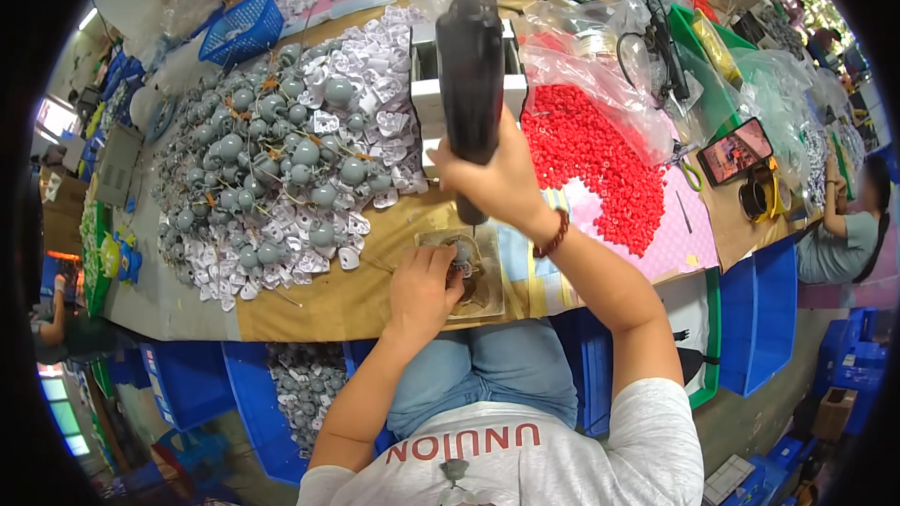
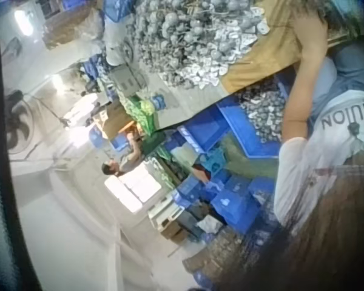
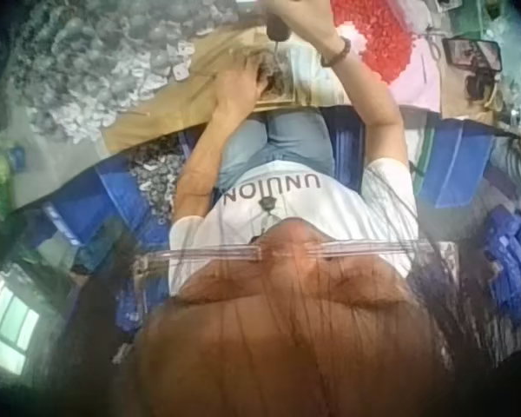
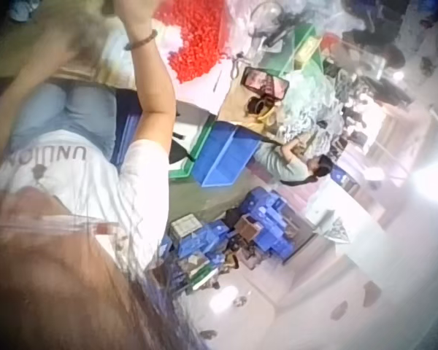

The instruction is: Assembling electronic components into grey plastic spheres using an electric screwdriver at a factory workbench.

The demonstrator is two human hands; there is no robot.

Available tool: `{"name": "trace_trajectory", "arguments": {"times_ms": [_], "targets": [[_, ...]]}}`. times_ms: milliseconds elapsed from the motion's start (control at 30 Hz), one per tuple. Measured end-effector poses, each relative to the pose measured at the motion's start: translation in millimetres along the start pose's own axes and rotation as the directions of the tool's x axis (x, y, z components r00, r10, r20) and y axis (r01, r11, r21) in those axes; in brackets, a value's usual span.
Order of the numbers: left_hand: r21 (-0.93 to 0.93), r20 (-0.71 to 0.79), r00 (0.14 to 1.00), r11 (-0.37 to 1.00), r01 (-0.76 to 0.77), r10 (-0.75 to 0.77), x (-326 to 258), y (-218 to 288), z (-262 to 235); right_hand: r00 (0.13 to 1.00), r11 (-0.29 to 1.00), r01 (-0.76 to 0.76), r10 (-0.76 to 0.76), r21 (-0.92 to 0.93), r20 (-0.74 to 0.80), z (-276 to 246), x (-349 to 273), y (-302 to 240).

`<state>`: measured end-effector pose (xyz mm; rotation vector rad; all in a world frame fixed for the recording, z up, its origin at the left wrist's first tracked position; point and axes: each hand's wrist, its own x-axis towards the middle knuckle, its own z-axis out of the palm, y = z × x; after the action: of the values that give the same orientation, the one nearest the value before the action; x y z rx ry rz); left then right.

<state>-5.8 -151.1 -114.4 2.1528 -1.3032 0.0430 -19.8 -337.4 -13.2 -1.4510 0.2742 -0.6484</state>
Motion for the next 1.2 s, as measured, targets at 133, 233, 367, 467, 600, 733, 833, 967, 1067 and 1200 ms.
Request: {"name": "trace_trajectory", "arguments": {"times_ms": [133,233,367,467,600,733,833,967,1067,1200], "targets": [[-0.009,0.021,1.000,1.000,-0.007,0.008,-2,-5,3,0.993,0.992,0.064,-0.053,-0.106,0.102,-1,-40,11],[0.010,0.046,0.999,1.000,0.005,-0.006,-1,-5,4,0.979,0.984,0.152,-0.138,-0.092,0.147,-1,-50,22],[0.013,0.044,0.999,1.000,0.002,-0.003,-1,-5,5,0.970,0.981,0.188,-0.177,-0.053,0.166,-1,-55,29],[0.015,-0.001,1.000,1.000,-0.021,0.021,-2,-8,8,0.960,0.973,0.222,-0.207,-0.061,0.188,0,-56,29],[0.005,-0.033,0.999,0.999,-0.038,0.038,-2,-8,9,0.944,0.957,0.275,-0.251,-0.090,0.214,-1,-60,29],[-0.020,-0.018,0.999,0.999,-0.038,0.038,-1,-8,8,0.936,0.961,0.263,-0.231,-0.090,0.266,-3,-63,33],[-0.077,0.012,0.999,0.996,-0.048,0.049,0,-13,5,0.904,0.926,0.344,-0.280,-0.158,0.324,-6,-68,38],[-0.128,0.008,0.999,0.991,-0.036,0.038,2,-10,4,0.894,0.851,0.427,-0.348,-0.306,0.282,-4,-76,50],[-0.140,0.015,1.000,0.990,-0.017,0.019,3,-8,3,0.892,0.817,0.445,-0.367,-0.366,0.265,-5,-80,62],[-0.142,0.028,1.000,0.990,-0.005,0.009,3,-7,2,0.913,0.864,0.394,-0.329,-0.312,0.243,-4,-81,61]]}}
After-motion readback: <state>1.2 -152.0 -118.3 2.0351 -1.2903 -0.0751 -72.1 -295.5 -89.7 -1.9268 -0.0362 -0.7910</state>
